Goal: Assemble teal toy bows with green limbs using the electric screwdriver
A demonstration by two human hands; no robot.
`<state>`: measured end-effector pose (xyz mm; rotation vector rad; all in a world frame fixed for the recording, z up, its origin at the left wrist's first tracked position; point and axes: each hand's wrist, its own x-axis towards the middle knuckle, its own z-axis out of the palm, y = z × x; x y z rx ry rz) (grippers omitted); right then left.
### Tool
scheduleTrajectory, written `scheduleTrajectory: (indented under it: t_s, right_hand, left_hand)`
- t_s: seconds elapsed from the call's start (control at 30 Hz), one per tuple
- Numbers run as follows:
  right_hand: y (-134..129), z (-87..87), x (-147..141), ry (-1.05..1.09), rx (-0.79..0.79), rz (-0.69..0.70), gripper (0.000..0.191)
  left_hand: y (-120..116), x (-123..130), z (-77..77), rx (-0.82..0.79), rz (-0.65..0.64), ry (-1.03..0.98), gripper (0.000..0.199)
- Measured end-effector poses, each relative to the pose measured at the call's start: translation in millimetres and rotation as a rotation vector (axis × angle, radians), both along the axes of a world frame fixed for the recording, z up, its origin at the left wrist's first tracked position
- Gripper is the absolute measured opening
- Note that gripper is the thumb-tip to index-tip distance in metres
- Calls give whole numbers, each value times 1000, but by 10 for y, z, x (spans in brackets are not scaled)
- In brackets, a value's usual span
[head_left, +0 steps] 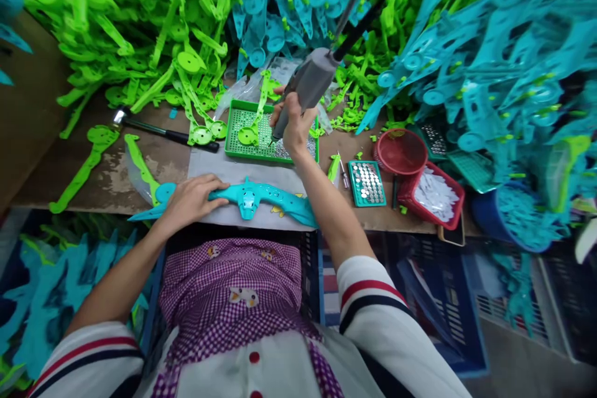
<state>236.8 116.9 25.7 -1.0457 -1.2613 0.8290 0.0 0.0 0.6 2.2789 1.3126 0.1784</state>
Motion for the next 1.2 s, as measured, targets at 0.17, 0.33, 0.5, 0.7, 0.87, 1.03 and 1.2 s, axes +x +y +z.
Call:
scheduleTrajectory:
  t_s: [0.17, 0.33, 0.5, 0.7, 0.87, 1.03, 1.2]
  right_hand:
    - [-480, 244, 94, 201, 1, -67, 65]
    - [-1070, 200, 68, 270, -123, 135, 70]
    - [-1109, 137, 1, 329, -130, 137, 64]
    - [-1059, 95, -29, 305, -205, 149, 67]
    - [-1069, 10, -42, 329, -209, 196, 63]
    - [-1103, 28, -22, 296, -219, 169, 64]
    - [-784, 151, 4, 209, -126, -26, 67]
  left_hand:
    - [-5, 5, 18, -1, -1, 22, 29]
    - [-16, 5, 7, 13, -1, -4, 28]
    - [-17, 9, 9, 7, 4, 2, 28]
    - [-24, 16, 26, 6, 14, 27, 28]
    - [-25, 23, 17, 4, 14, 30, 28]
    - [-31, 11, 22, -7, 7, 8, 29]
    - [25, 52, 48, -50, 12, 3, 29]
